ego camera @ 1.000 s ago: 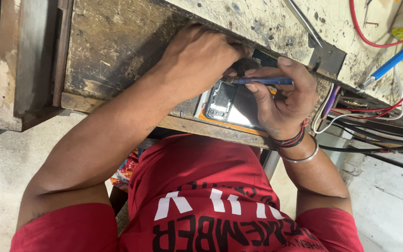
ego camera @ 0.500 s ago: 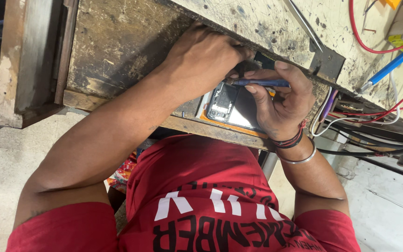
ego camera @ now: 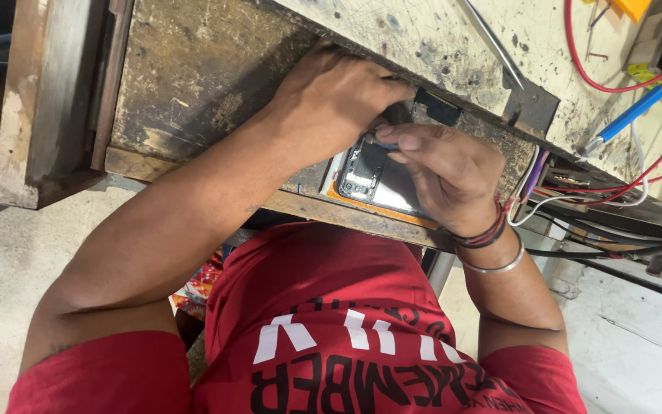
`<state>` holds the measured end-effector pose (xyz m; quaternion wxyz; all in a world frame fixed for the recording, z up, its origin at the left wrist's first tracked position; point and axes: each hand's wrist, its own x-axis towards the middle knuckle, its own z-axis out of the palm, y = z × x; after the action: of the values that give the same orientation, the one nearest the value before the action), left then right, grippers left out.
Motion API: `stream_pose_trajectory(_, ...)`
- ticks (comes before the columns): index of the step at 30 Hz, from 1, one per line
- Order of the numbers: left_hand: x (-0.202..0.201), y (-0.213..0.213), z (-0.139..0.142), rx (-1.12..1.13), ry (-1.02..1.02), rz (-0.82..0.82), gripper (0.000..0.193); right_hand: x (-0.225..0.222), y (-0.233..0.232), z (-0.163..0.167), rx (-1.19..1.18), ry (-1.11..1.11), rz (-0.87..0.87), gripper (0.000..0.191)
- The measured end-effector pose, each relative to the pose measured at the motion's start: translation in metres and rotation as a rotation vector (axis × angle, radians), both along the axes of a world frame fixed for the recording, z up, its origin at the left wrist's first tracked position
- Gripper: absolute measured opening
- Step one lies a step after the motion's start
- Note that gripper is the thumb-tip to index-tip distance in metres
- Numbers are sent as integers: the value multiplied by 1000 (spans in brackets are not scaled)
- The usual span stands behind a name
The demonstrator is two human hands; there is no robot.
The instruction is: The person works at a repair bench on a disassembled smartphone, using a blue pry tool to scrape and pry along the edges of the phone frame and screen assembly. They reposition the phone on the mat and continue prying around its perimeter throughout the clip.
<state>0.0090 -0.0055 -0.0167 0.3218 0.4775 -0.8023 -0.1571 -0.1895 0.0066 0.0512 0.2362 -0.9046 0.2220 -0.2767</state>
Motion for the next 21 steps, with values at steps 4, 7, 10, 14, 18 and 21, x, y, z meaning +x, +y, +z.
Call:
stream_pose_trajectory(4,1,2,0,89,17,-25,34,3,-1,4,-112,11,-104,37)
stream_pose_trajectory(7,2,0,7,52,66,-28,38,4,-1,8,-99,6,-52,32)
stream_pose_trajectory(10,4,-1,20,242,8,-50,38,4,-4,12,-156,39,-154,39)
stream_pose_trajectory(14,4,-4,32,304,-59,-34,48,-1,-9,17,-58,-27,12,43)
stream_pose_trajectory(18,2,-1,33,368,-74,-58,43,0,-7,17,-53,67,-281,47)
stream_pose_trajectory(21,-1,-4,27,300,-163,-60,52,-2,-7,17,-67,-110,-49,42)
